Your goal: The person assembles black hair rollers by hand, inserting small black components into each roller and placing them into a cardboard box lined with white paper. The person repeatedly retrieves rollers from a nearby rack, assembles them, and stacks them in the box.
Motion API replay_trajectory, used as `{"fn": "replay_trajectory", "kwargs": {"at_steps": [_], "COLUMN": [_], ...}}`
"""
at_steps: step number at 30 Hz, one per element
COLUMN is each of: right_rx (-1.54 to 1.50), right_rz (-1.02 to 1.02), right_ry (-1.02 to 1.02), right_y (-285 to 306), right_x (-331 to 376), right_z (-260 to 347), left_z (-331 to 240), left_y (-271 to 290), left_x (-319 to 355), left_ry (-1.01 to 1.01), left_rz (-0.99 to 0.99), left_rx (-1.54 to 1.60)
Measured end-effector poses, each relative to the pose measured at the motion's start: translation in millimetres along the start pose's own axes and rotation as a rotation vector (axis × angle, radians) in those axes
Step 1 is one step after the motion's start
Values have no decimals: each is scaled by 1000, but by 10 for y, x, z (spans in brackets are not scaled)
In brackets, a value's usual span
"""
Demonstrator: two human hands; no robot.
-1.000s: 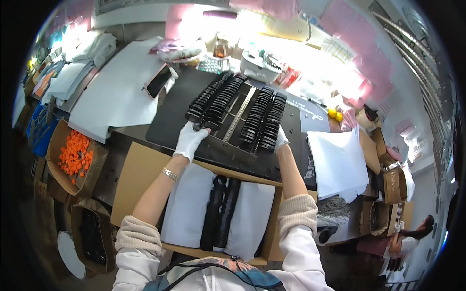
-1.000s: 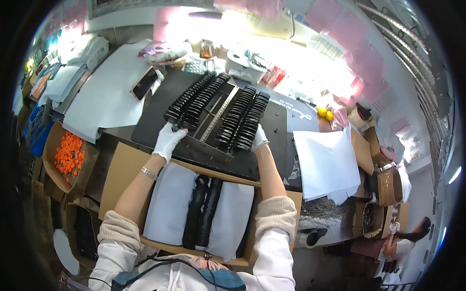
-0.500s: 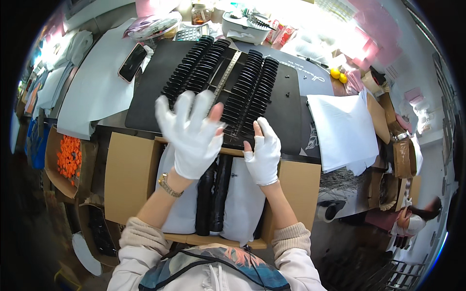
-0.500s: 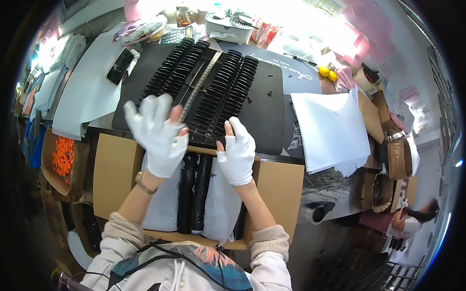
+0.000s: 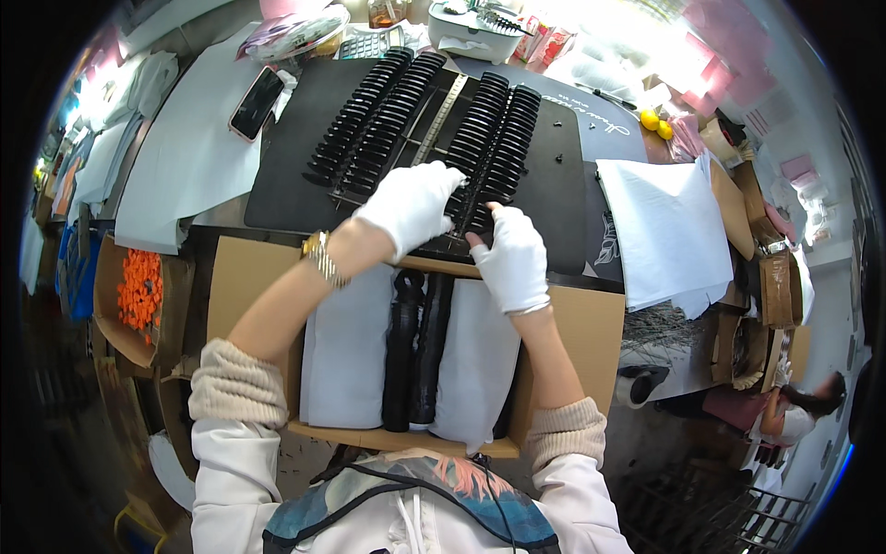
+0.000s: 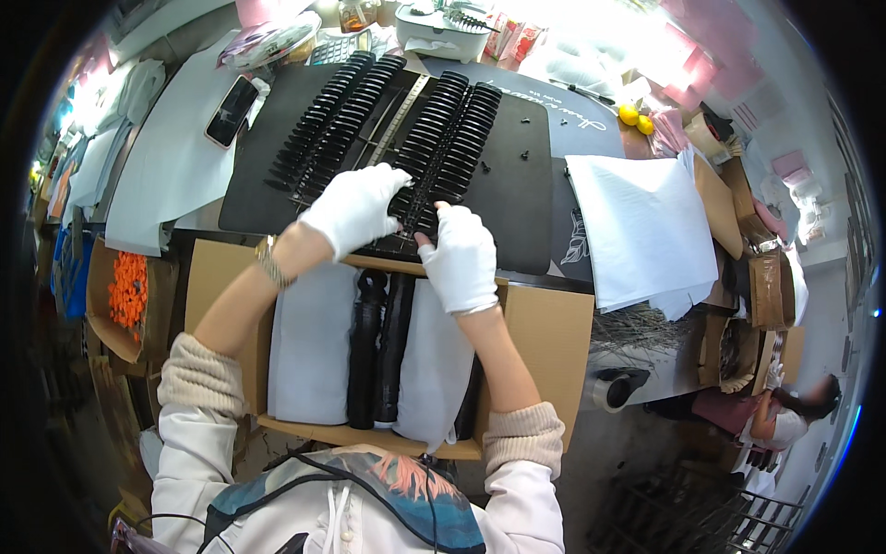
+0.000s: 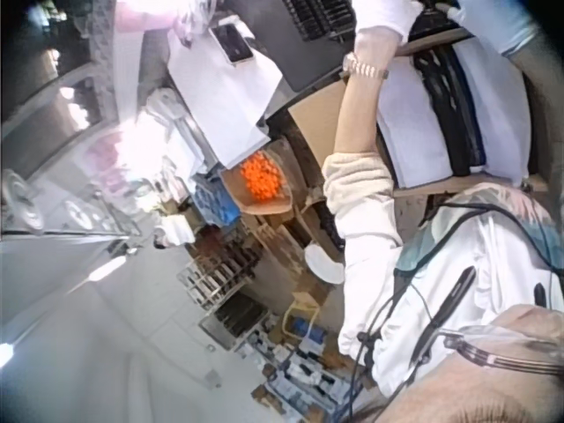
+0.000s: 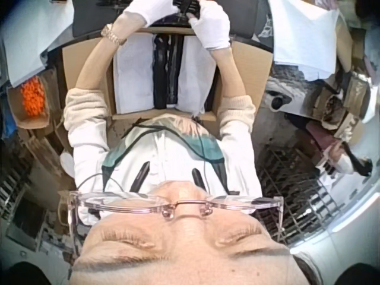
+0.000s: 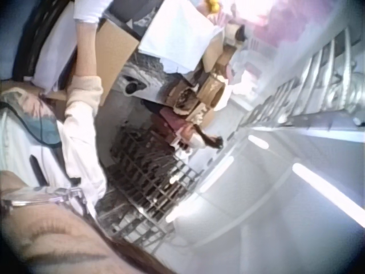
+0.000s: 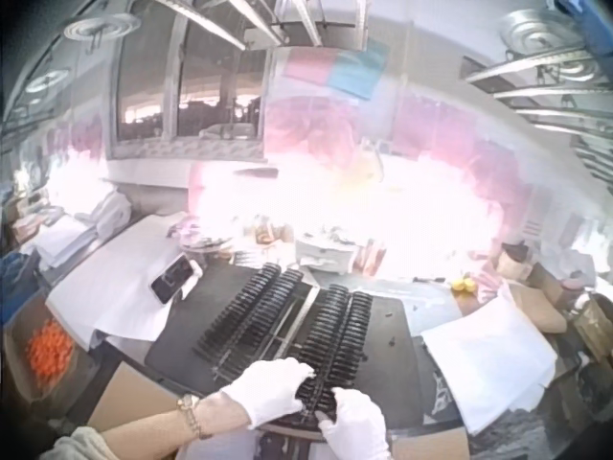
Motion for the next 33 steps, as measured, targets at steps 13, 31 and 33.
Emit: {"fn": "replay_trajectory", "kwargs": {"at_steps": [13,31,33], "right_rx": [-150,54,122], "right_rz": [-209,-252,-182], "right_ry": [-44,122,66], "right_y": [-124,-32,5], "right_x": [140,116,65], "right_z": [125,103,91], "left_z": [29,53,38], "left_y": [35,36,47], "left_x": [0,-61,-77], "left_ry": [43,15,30], "left_rz": [193,263,305], "left_rx": [-119,7,-8]}}
Point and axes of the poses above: each hand's wrist, its own x-axis away from the middle knuckle, its own y-axis out of the back of the hand, z = x × y, the point moved 1 cm from there along -x, towards the middle knuckle, and after that the axes turned 5 degrees about x, right-handed, at the moved point
